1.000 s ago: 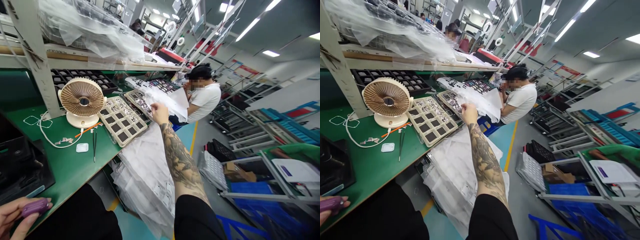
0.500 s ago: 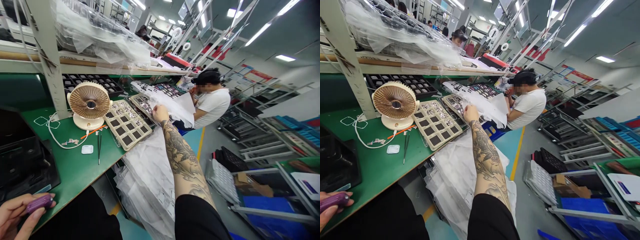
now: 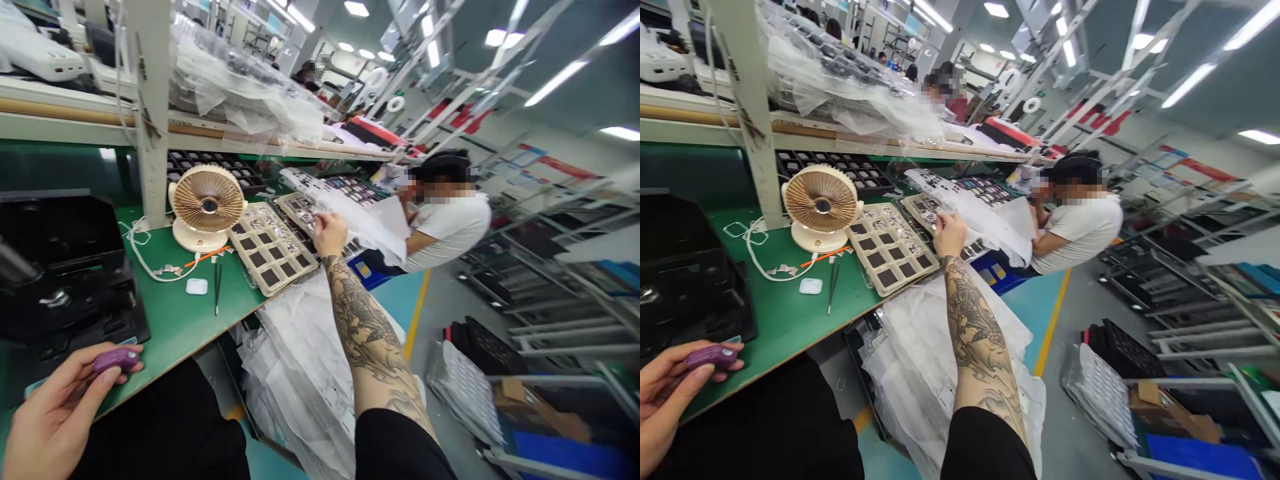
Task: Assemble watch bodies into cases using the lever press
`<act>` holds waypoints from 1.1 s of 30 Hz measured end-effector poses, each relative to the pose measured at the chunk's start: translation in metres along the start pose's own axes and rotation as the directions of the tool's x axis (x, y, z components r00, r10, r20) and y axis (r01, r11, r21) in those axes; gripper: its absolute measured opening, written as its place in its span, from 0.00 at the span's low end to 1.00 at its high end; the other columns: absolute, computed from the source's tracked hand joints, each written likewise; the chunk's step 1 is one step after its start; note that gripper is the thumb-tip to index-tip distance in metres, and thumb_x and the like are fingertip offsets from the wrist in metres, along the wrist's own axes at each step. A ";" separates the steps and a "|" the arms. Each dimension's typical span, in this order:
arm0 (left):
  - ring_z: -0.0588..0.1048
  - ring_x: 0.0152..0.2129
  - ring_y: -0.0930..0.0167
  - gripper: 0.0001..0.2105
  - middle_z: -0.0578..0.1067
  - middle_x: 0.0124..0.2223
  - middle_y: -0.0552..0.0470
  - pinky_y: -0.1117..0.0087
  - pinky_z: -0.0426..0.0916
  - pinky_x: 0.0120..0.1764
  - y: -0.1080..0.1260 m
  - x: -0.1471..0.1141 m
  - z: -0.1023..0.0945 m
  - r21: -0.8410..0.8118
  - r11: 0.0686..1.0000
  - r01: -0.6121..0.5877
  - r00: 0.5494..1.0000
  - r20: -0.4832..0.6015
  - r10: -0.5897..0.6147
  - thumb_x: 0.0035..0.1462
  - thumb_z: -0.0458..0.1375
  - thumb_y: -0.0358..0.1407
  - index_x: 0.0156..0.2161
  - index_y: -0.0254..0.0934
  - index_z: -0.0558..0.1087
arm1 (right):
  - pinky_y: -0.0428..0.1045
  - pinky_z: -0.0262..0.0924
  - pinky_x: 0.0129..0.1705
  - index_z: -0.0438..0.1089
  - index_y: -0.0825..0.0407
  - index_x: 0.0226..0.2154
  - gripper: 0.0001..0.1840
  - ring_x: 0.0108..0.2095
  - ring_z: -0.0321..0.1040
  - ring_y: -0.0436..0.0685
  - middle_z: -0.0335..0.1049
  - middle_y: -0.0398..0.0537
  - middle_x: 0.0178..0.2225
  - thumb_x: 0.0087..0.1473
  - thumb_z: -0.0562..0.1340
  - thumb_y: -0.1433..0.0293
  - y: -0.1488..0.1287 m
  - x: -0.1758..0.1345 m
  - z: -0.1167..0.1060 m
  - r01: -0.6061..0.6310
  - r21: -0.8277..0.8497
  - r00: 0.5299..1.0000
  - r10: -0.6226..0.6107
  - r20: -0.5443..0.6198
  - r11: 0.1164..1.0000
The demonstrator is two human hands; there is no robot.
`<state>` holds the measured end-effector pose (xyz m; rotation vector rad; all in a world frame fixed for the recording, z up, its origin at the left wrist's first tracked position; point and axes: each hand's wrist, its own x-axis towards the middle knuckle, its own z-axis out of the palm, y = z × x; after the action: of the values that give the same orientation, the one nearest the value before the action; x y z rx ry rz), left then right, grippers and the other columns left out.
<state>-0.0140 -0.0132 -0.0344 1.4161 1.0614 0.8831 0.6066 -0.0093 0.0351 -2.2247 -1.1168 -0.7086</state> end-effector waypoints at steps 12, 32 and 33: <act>0.88 0.42 0.66 0.06 0.87 0.55 0.41 0.67 0.79 0.43 0.019 0.009 0.016 -0.327 0.939 -0.105 0.993 0.023 0.119 0.80 0.59 0.40 0.53 0.39 0.71 | 0.55 0.71 0.39 0.84 0.47 0.41 0.06 0.33 0.77 0.56 0.80 0.45 0.34 0.71 0.69 0.67 -0.297 -0.142 -0.068 0.174 0.920 0.983 -0.011 -0.181 0.350; 0.87 0.38 0.65 0.08 0.88 0.43 0.47 0.66 0.82 0.45 0.025 0.008 0.001 -0.044 0.932 -0.359 0.910 0.204 0.360 0.77 0.61 0.34 0.51 0.40 0.84 | 0.51 0.70 0.41 0.75 0.45 0.50 0.24 0.37 0.71 0.53 0.74 0.43 0.41 0.57 0.82 0.58 -0.307 -0.219 -0.066 -0.820 0.535 0.221 -0.750 0.623 0.202; 0.87 0.38 0.65 0.08 0.88 0.42 0.46 0.65 0.82 0.44 0.025 0.008 0.003 -0.090 0.947 -0.307 0.926 0.200 0.319 0.77 0.61 0.35 0.51 0.40 0.83 | 0.51 0.70 0.41 0.76 0.45 0.49 0.23 0.37 0.71 0.54 0.73 0.43 0.40 0.58 0.81 0.57 -0.306 -0.222 -0.066 -0.805 0.558 0.250 -0.739 0.626 0.200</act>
<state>-0.0058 -0.0068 -0.0104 1.6193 0.6526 0.9550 0.2239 -0.0194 0.0064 -0.9990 -1.2657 1.6434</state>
